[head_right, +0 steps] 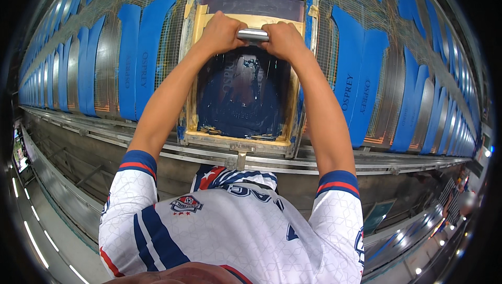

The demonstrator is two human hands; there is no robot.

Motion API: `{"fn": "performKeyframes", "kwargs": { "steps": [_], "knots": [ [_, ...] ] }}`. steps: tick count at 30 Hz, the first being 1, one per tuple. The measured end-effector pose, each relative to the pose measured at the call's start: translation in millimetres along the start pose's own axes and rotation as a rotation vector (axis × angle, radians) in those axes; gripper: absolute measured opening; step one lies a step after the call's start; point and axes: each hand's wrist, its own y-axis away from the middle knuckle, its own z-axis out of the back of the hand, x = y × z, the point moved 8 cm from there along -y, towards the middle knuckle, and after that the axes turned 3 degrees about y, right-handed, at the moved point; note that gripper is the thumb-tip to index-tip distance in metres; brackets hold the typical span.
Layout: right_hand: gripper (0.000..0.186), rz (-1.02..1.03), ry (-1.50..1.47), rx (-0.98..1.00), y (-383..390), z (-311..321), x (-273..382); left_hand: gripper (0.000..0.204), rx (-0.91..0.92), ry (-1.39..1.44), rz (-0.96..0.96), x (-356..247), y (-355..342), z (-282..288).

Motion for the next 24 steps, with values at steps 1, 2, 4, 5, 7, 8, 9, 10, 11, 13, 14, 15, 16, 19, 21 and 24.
{"fn": "performKeyframes", "kwargs": {
  "steps": [1, 2, 4, 5, 7, 8, 9, 10, 11, 13, 14, 15, 16, 19, 21, 24],
  "knots": [
    [0.026, -0.020, -0.029, -0.003, -5.8, -1.6, -5.5, 0.023, 0.005, 0.004, 0.005, 3.8, -4.9, -1.1],
    [0.023, -0.041, -0.058, -0.007, -10.2, -3.6, -10.1, 0.023, 0.009, 0.008, 0.011, 7.0, -8.8, -1.9],
    [0.020, -0.050, -0.084, -0.017, -14.4, -6.9, -13.2, 0.024, 0.002, 0.036, 0.021, 10.3, -10.6, -3.4],
    [0.020, -0.039, -0.081, -0.025, -13.9, -7.1, -12.8, 0.024, -0.009, 0.060, 0.025, 10.2, -9.1, -4.0],
    [0.019, 0.021, -0.020, -0.085, -7.6, -7.1, -5.6, 0.024, -0.036, 0.075, 0.031, 7.6, -3.2, -3.5],
    [0.018, 0.030, -0.031, -0.097, -2.3, -8.6, -2.5, 0.023, -0.052, 0.065, 0.031, 4.3, 1.3, -3.2],
    [0.018, 0.037, -0.042, -0.110, 4.4, -10.1, 1.5, 0.022, -0.068, 0.056, 0.029, -0.3, 7.4, -3.0],
    [0.018, 0.039, -0.052, -0.122, 13.9, -12.6, 4.6, 0.020, -0.057, 0.063, 0.017, -8.7, 17.2, -5.8],
    [0.017, 0.086, -0.033, -0.165, 28.6, -17.6, 15.4, 0.019, -0.046, 0.067, 0.009, -18.5, 34.7, -7.7],
    [0.019, 0.137, -0.068, -0.165, 69.7, -37.8, 41.3, 0.015, -0.039, 0.079, -0.001, -45.3, 80.6, -12.1],
    [0.023, 0.129, -0.041, -0.200, 96.4, -46.0, 57.1, 0.013, -0.046, 0.087, -0.006, -60.7, 106.9, -16.6],
    [0.026, 0.139, -0.030, -0.188, 120.4, -60.7, 69.4, 0.013, -0.050, 0.103, 0.002, -75.8, 132.8, -19.4],
    [0.027, 0.139, -0.019, -0.176, 141.2, -67.0, 85.0, 0.013, -0.055, 0.118, 0.017, -89.0, 156.6, -21.5],
    [0.038, 0.059, -0.210, -0.167, 171.4, -56.0, 93.0, 0.028, -0.020, 0.044, 0.020, -113.4, 186.0, -22.5],
    [0.047, -0.066, -0.432, -0.215, 168.1, -31.4, 66.0, 0.031, -0.083, 0.067, 0.022, -115.8, 187.4, -16.0],
    [0.042, -0.484, -0.075, -0.694, 180.8, 3.1, -38.4, 0.032, -0.066, 0.076, 0.025, -116.7, 189.0, -11.2]
  ]
}}
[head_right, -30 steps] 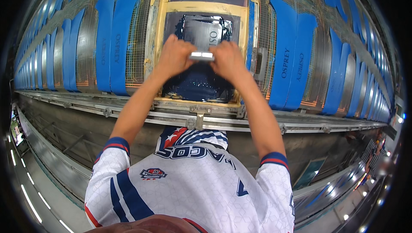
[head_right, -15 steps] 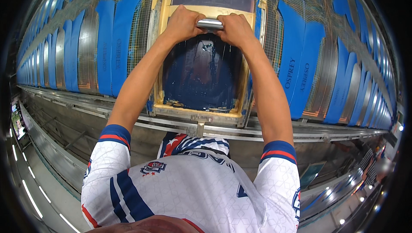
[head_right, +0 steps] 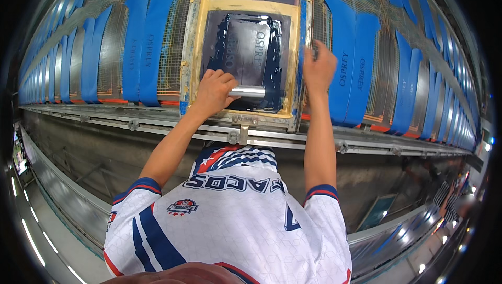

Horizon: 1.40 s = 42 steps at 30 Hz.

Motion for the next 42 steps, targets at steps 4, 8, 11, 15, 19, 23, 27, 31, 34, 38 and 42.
{"fn": "performKeyframes", "kwargs": {
  "steps": [4, 8, 11, 15, 19, 23, 27, 31, 34, 38, 42],
  "knots": [
    [0.035, -0.356, -0.033, 0.057, -0.5, -42.0, -84.4, 0.032, 0.060, -0.028, 0.019, 2.3, 4.8, -5.8],
    [0.036, -0.381, -0.145, 0.046, 6.4, -34.0, -88.1, 0.025, 0.018, -0.047, 0.026, 7.7, 6.8, -12.3],
    [0.035, -0.443, -0.166, 0.084, -9.8, -24.3, -54.4, 0.023, -0.027, 0.037, 0.050, 12.6, 14.9, 17.8],
    [0.030, -0.260, -0.225, 0.011, -0.3, -57.8, 5.3, 0.024, -0.034, -0.027, 0.052, 57.6, 41.8, 47.2],
    [0.032, -0.364, -0.389, -0.025, 37.8, -153.0, 87.1, 0.018, 0.007, -0.070, 0.071, 151.4, 89.1, 108.4],
    [0.034, -0.346, -0.454, -0.017, 46.5, -188.8, 195.2, 0.014, -0.024, -0.067, 0.048, 222.3, 141.9, 159.4],
    [0.034, -0.348, -0.385, 0.002, 51.1, -189.0, 232.4, 0.016, -0.043, -0.065, 0.038, 232.8, 171.6, 175.0],
    [0.033, -0.367, -0.408, -0.021, 52.5, -200.5, 229.0, 0.021, 0.021, -0.003, -0.001, 229.8, 194.6, 177.3],
    [0.032, -0.401, -0.288, 0.030, 54.9, -208.0, 227.1, 0.021, 0.082, 0.004, -0.005, 236.1, 198.1, 167.2],
    [0.033, -0.344, -0.236, 0.018, 53.8, -215.9, 223.1, 0.018, 0.150, 0.033, 0.033, 259.2, 168.8, 166.8],
    [0.033, -0.352, -0.106, 0.209, 45.7, -213.6, 230.2, 0.020, 0.194, -0.042, 0.021, 304.7, 107.4, 169.9]
  ]
}}
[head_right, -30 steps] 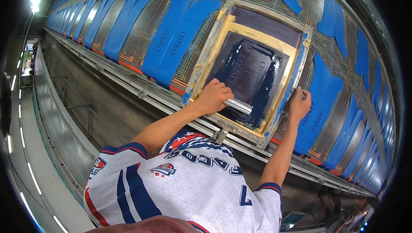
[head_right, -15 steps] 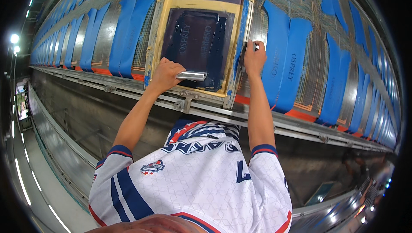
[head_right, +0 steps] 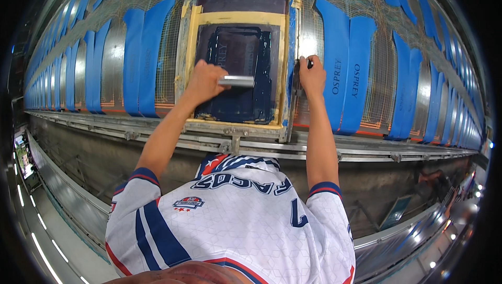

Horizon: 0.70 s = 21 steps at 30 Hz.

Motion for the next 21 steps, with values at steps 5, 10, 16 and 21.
{"fn": "performKeyframes", "kwargs": {
  "steps": [5, 10, 16, 21],
  "knots": [
    [0.040, 0.328, -0.107, 0.092, -27.8, 16.2, 73.1, 0.025, -0.071, 0.028, -0.038, 51.4, -97.2, 31.6],
    [0.042, 0.628, -0.136, 0.404, -35.2, -12.8, 196.6, 0.024, -0.066, 0.147, 0.023, 66.7, -122.0, 55.2],
    [0.027, 0.714, 0.351, 0.509, -41.6, -80.0, 203.3, 0.022, -0.096, 0.153, -0.016, 69.2, -128.5, 33.3],
    [0.016, 0.839, 0.283, 0.336, 45.4, -71.2, 180.7, 0.015, -0.182, 0.050, -0.057, 28.4, -51.7, 17.0]
  ]
}}
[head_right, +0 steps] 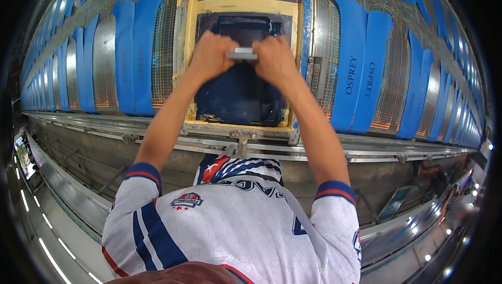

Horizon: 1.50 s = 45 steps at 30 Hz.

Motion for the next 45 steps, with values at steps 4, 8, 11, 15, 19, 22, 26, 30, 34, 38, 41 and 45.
{"fn": "performKeyframes", "kwargs": {
  "steps": [4, 8, 11, 15, 19, 22, 26, 30, 34, 38, 41, 45],
  "knots": [
    [0.019, 0.037, -0.032, 0.004, 86.5, -15.2, 54.4, 0.015, 0.013, 0.052, 0.007, -52.9, 87.9, -14.1],
    [0.020, 0.043, -0.050, 0.001, 86.5, -10.6, 54.8, 0.017, 0.042, 0.064, 0.024, -58.7, 84.5, -5.6],
    [0.020, 0.036, 0.014, 0.044, 37.6, 5.1, 27.0, 0.015, 0.041, -0.022, -0.008, -31.8, 36.3, 4.5],
    [0.022, 0.038, 0.059, 0.015, -47.3, 21.5, -25.7, 0.017, 0.042, -0.053, -0.001, 28.0, -49.5, 5.4],
    [0.027, -0.035, 0.003, 0.082, -82.9, 11.8, -56.1, 0.021, 0.099, -0.043, 0.017, 53.7, -84.5, 6.9],
    [0.028, -0.053, -0.007, 0.085, -81.4, 10.2, -54.1, 0.020, 0.092, -0.019, 0.048, 51.2, -84.6, 9.7],
    [0.021, -0.014, 0.052, 0.006, -49.7, 11.3, -29.2, 0.017, 0.014, -0.004, 0.002, 31.8, -53.2, 4.6],
    [0.016, 0.042, -0.041, -0.018, 37.1, -10.3, 24.9, 0.009, 0.018, 0.014, -0.031, -20.0, 38.0, -9.0],
    [0.023, 0.060, -0.064, 0.015, 100.4, -18.6, 67.9, 0.023, 0.023, 0.100, 0.042, -63.3, 108.1, -10.7],
    [0.022, 0.045, -0.034, 0.060, 87.5, -13.7, 57.4, 0.020, 0.036, 0.046, 0.027, -56.8, 90.8, -6.2],
    [0.019, 0.058, 0.033, 0.031, 33.1, 5.3, 29.1, 0.014, 0.036, -0.082, -0.007, -26.6, 35.5, 1.7],
    [0.023, 0.067, 0.032, -0.018, -45.5, 17.5, -28.4, 0.014, 0.044, -0.052, 0.018, 23.5, -48.8, 9.8]
  ]
}}
